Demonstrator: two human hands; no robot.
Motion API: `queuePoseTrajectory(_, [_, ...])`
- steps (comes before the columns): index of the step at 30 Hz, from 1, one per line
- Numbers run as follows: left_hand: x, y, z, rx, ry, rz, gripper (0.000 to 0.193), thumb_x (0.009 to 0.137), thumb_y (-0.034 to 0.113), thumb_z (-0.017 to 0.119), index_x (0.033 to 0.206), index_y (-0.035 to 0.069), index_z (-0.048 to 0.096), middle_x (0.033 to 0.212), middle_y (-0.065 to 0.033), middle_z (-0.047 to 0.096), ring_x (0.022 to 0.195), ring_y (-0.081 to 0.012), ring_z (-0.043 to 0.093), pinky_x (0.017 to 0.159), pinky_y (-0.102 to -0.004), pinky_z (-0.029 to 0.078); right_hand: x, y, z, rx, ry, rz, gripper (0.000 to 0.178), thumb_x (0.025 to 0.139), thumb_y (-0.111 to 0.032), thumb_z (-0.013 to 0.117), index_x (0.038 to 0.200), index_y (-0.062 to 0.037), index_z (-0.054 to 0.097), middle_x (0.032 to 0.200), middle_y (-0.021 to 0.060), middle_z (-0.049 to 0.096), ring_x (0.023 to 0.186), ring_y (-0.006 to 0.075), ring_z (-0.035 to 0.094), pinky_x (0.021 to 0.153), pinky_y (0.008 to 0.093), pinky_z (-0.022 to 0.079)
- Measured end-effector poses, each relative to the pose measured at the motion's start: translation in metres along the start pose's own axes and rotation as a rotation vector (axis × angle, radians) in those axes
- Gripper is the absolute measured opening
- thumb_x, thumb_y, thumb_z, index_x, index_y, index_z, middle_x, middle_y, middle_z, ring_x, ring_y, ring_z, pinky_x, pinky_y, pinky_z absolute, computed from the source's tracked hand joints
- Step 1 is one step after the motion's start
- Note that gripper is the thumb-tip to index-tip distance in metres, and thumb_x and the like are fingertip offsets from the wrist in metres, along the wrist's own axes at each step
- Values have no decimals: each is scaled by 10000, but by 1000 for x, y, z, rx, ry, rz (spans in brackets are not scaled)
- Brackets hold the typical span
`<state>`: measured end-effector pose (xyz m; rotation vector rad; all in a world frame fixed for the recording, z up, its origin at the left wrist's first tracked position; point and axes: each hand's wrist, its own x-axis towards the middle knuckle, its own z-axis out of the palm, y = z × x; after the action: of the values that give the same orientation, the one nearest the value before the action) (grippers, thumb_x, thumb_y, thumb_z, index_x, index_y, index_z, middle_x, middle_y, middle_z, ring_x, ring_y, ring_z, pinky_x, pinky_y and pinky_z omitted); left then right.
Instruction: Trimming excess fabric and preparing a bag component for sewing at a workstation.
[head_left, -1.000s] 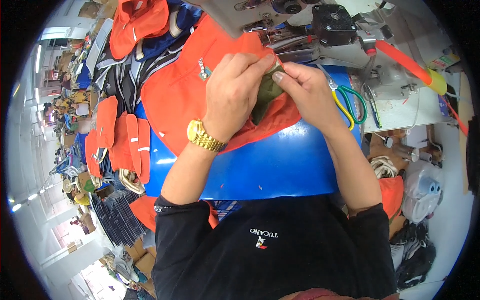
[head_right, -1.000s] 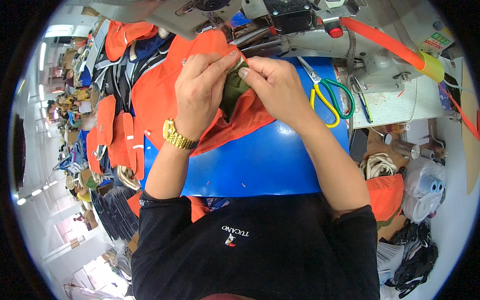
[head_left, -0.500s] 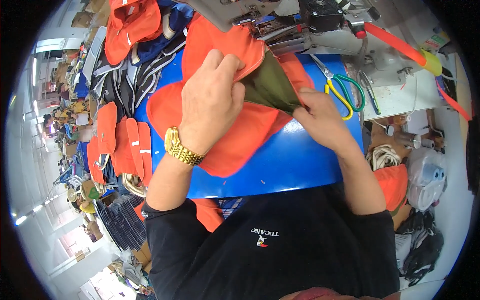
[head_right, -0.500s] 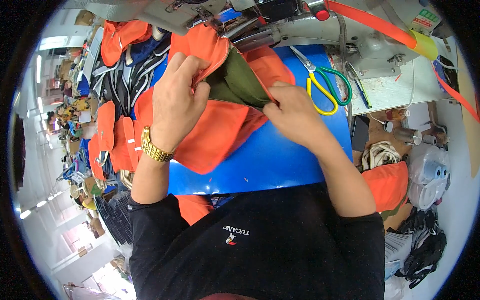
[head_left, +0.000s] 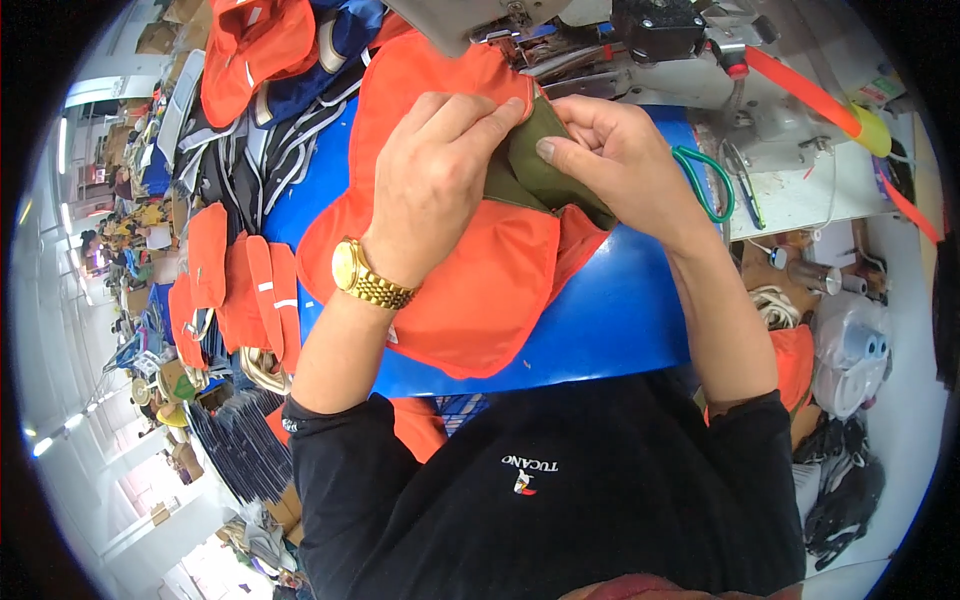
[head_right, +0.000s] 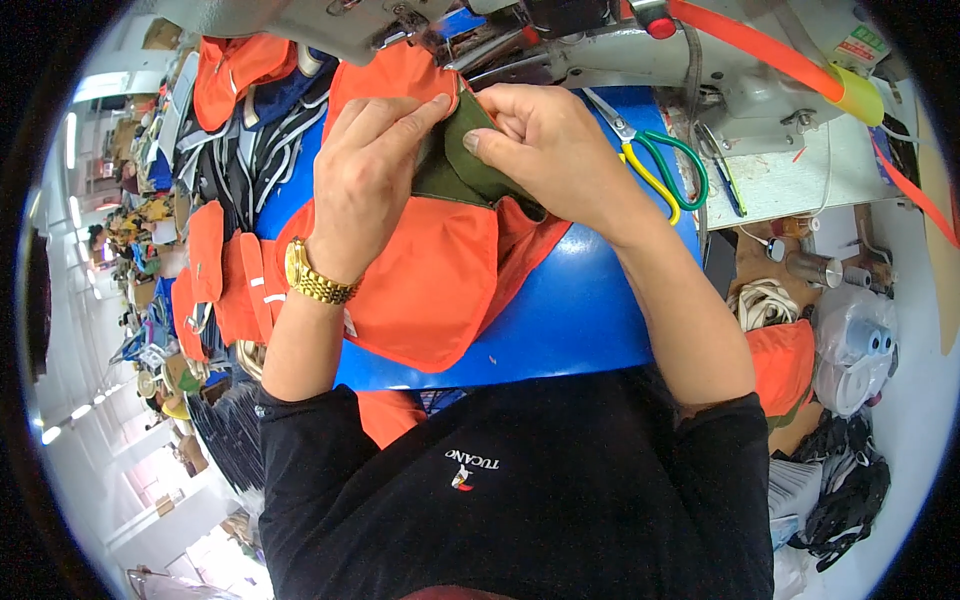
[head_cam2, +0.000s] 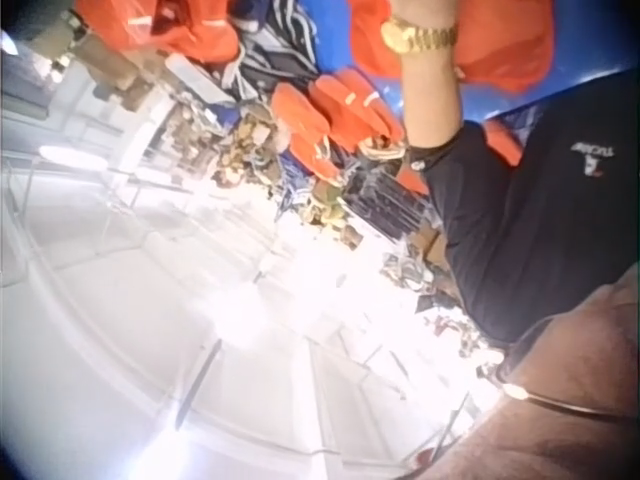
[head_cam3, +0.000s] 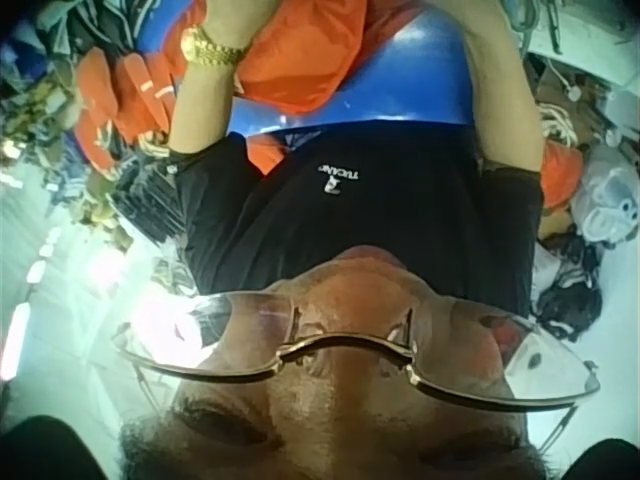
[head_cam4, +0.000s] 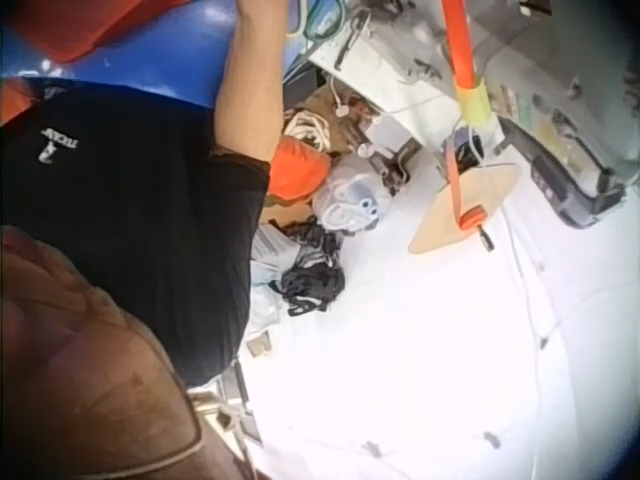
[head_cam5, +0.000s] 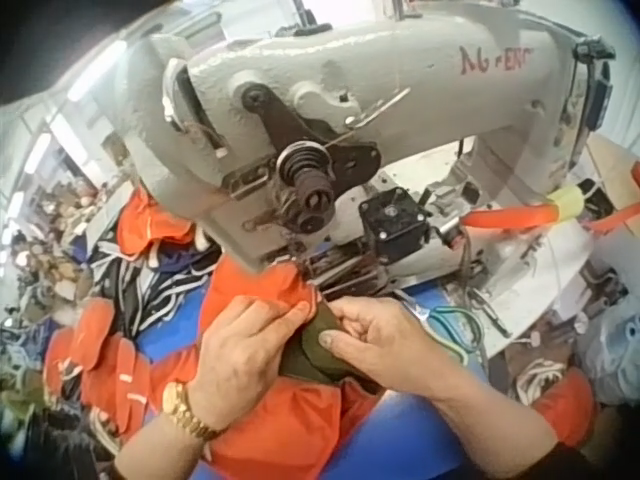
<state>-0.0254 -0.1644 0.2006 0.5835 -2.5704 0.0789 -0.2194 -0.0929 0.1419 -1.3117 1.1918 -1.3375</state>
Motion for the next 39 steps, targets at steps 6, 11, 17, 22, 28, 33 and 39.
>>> queuePoseTrajectory(6, [4,1,1,-53,-3,-8,357,795,-13,675,1132,85,741,939,-41,654,842,-250,612,723,-364,545,-6,6,5,84,-3,16,237,954,-100,634,1151,17,694,628,-42,461,577,34,387,525,267,332])
queuePoseTrajectory(11, [10,8,5,-39,-1,-82,322,803,-8,653,1108,61,730,896,-84,619,844,-294,618,727,-395,535,1,2,11,71,15,7,222,956,-94,633,1135,27,686,640,-34,491,587,36,414,532,265,352])
queuePoseTrajectory(17, [18,23,23,-53,122,-217,211,879,-21,651,1078,11,713,935,-138,671,856,-317,659,763,-409,533,7,14,15,111,112,-29,171,939,-86,657,1054,40,674,623,11,514,589,70,415,535,299,372])
queuePoseTrajectory(22, [-2,15,29,-87,218,-205,286,872,-39,628,1135,26,721,978,-127,689,874,-300,667,788,-398,538,7,17,18,19,142,-90,150,923,-100,669,967,44,664,614,94,462,559,136,403,529,341,370])
queuePoseTrajectory(28, [5,33,24,-82,142,-275,285,872,-45,612,1126,14,729,953,-147,676,870,-322,668,764,-416,542,4,23,16,-47,181,-136,149,901,-103,678,923,40,643,610,142,476,532,224,424,531,379,380])
queuePoseTrajectory(33, [25,53,24,-17,136,-397,223,876,-28,613,1069,-17,724,931,-171,665,858,-354,658,757,-444,539,1,4,18,-149,207,-128,138,892,-99,673,878,29,624,621,178,518,526,297,491,538,408,401])
queuePoseTrajectory(39, [-18,66,22,-118,244,-368,445,841,214,829,1181,3,635,1030,-178,632,927,-336,629,779,-424,526,-7,10,15,-268,193,-163,123,890,-104,674,878,15,645,649,196,566,546,326,549,542,416,415])
